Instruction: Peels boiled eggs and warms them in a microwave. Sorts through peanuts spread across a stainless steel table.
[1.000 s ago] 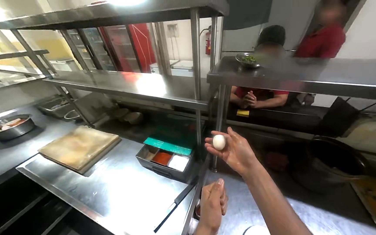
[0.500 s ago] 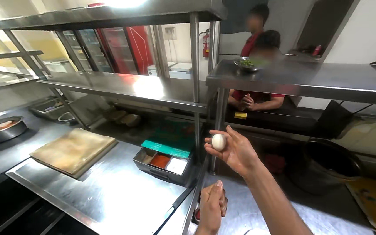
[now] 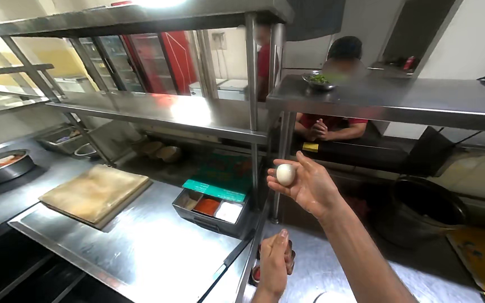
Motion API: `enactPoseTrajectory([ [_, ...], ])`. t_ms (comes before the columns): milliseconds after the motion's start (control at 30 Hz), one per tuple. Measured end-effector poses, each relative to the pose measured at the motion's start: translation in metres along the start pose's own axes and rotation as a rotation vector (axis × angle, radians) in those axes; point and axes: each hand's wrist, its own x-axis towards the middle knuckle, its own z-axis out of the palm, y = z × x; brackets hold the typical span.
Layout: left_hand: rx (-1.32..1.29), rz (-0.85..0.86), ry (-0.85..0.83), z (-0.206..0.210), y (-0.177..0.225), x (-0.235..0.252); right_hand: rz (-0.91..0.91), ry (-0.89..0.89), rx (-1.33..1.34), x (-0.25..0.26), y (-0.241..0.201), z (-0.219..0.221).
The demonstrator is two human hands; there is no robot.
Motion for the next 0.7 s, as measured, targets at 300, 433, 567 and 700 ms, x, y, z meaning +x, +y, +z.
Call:
enactPoseTrajectory([
  [300,0.057,-0.045,0.017,-0.004,-0.003,0.005,0.023,-0.04,-0.024,0.0,-0.009,0.006],
  [433,0.077,-0.031,0.02,-0.007,-0.006,0.008,0.024,-0.013,-0.012,0.001,-0.01,0.008],
  [567,0.127,-0.015,0.025,-0.01,-0.006,0.01,0.012,0.029,-0.008,0.001,-0.01,0.01],
  [700,0.123,-0.004,0.024,-0.011,-0.004,0.011,-0.024,0.038,0.004,-0.001,-0.007,0.012],
])
